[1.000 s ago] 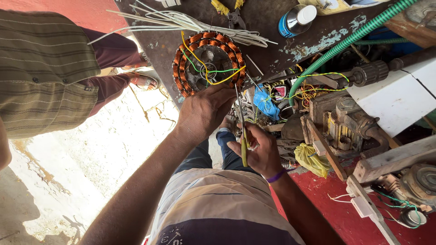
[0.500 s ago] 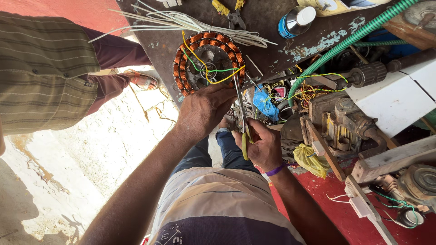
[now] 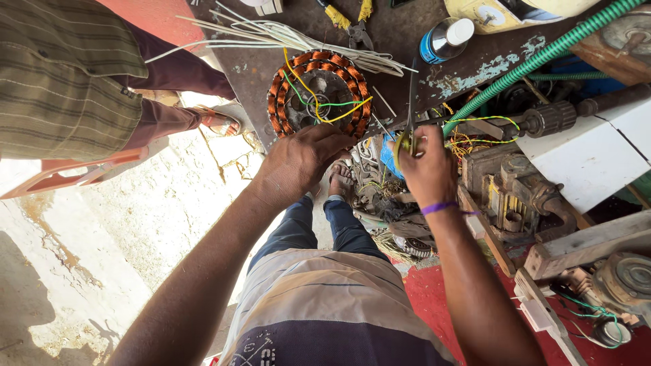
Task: The person is repairing a motor stator by hand, using pliers to manipulate and secure copper windings. They work on the stator placed on a workbench, occasionally using a tool to adjust the wires.
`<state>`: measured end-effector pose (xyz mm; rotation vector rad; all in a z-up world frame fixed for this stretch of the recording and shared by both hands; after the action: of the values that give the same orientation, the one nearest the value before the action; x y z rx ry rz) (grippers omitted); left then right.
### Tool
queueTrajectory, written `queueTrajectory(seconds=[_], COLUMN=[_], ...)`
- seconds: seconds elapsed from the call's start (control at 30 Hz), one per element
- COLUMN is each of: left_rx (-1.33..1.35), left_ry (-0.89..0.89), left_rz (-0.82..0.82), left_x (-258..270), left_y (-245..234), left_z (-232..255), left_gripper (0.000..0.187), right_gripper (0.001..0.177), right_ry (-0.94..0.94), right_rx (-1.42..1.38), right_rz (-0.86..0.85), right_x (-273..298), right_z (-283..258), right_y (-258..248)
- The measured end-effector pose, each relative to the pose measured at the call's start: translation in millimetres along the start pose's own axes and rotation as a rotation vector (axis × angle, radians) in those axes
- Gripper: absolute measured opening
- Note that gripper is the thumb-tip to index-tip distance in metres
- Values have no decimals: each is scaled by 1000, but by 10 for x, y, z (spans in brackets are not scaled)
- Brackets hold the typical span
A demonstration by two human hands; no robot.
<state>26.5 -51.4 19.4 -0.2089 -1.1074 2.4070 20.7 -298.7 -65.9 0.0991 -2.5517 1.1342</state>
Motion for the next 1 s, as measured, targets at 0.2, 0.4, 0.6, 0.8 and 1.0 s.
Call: queueTrajectory(seconds=[0.2, 0.4, 0.6, 0.8, 1.0], left_rx=[-123, -208, -226, -174, -132], left_ry=[112, 79, 92, 81, 56], left_rz=[-59, -77, -57, -14, 2], left_x=[-38, -71, -13, 25, 19], left_y=[-40, -99, -185, -223, -213], left_z=[-62, -94, -83, -29, -8], left_gripper=[36, 38, 45, 37, 35], right_gripper=[35, 26, 19, 16, 17], right_ry=[-476, -634, -545, -548, -530], right_rx=[343, 150, -187, -188, -253], right_rz=[190, 251, 127, 85, 22], right_x=[-363, 215, 566, 464, 386], right_z=[-101, -595, -1041, -1120, -1038], right_y=[-16, -49, -28, 94, 220])
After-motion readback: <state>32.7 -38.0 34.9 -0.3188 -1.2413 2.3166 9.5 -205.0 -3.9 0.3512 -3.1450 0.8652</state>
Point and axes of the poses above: each hand's wrist, its own x-axis away from the middle knuckle, its own y-axis out of the palm, z = x × y, the point moved 5 cm from there along -x, towards the middle knuckle, and after that the axes turned 1 degree about x, right-handed, at the moved point
